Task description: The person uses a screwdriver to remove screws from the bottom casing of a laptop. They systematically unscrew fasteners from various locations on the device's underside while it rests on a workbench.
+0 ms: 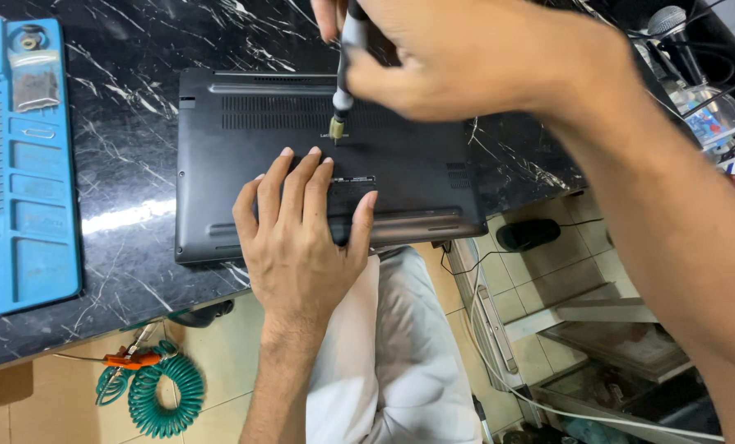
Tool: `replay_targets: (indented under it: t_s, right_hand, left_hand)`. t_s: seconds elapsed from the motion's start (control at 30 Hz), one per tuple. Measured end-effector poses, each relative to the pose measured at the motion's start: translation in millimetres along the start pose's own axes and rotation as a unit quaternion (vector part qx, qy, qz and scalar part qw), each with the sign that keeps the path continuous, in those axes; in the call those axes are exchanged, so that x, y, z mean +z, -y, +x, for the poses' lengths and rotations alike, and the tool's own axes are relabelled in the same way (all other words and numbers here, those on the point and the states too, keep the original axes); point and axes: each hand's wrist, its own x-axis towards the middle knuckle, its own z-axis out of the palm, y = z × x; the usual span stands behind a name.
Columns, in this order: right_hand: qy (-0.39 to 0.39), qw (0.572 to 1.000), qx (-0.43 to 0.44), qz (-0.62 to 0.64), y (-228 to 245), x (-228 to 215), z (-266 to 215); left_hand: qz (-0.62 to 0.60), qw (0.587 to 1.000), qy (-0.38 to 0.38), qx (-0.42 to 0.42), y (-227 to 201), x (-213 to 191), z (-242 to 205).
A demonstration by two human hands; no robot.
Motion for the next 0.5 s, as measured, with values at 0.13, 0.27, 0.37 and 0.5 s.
replay_targets:
  t_s: [0.13, 0.27, 0.37, 0.5]
  right_hand:
    - [0.092, 0.977, 0.194, 0.018, 26.1, -15.0, 5.3]
    - [0.044, 0.993, 0.104, -0.034, 18.3, -13.1, 4.0]
    - [0.07, 0.984, 0.16, -0.022, 22.8, -13.2, 7.0]
    - [0.045, 0.994, 0.099, 0.019, 11.1, -9.8, 4.4]
  left_hand:
    - [-0.001, 1.0, -0.002, 0.0, -0.1, 0.0, 0.2]
    - [-0.002, 1.0, -0.006, 0.0, 0.0, 1.7, 0.0]
    - [0.0, 1.0, -0.005, -0.005, -0.1, 1.4, -0.7]
    - [0.003, 1.0, -0.007, -0.005, 0.5, 2.8, -1.5]
